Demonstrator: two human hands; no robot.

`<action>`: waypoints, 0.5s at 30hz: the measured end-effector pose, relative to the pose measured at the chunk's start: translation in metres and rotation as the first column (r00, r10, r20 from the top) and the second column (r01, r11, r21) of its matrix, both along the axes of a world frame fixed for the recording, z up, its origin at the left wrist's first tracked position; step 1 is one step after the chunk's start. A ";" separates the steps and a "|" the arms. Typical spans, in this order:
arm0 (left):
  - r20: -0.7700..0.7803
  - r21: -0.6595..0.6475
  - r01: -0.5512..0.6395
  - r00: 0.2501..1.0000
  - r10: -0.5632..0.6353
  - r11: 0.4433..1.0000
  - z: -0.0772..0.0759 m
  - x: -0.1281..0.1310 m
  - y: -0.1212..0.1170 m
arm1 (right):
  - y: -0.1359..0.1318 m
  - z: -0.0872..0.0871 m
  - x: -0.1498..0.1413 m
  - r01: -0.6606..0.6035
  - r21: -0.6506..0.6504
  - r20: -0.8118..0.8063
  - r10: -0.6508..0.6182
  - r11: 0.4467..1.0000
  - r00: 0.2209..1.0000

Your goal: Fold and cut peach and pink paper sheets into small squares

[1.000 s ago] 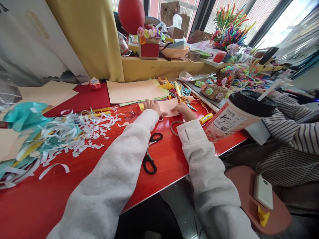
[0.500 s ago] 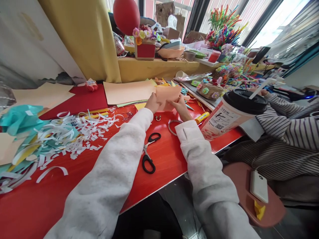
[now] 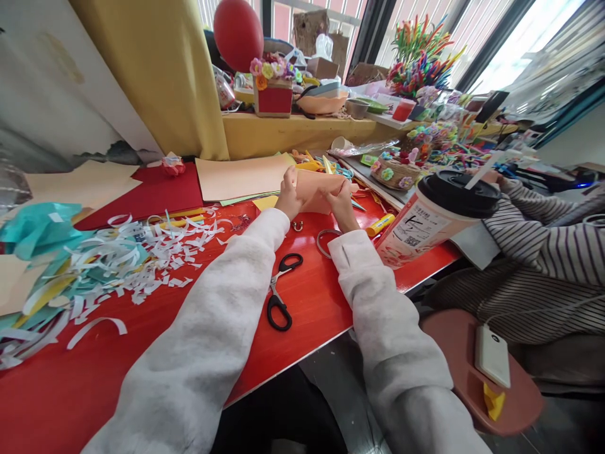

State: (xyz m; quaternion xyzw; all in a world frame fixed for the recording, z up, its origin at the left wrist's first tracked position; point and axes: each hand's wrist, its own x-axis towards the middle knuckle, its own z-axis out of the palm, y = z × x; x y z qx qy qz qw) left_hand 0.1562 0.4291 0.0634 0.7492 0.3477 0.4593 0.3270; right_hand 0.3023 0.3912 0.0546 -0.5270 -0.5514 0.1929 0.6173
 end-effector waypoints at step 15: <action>-0.375 0.054 -0.136 0.916 0.146 0.989 -0.006 0.000 0.009 | 0.000 -0.002 0.004 0.059 0.031 0.041 -0.061 0.998 0.997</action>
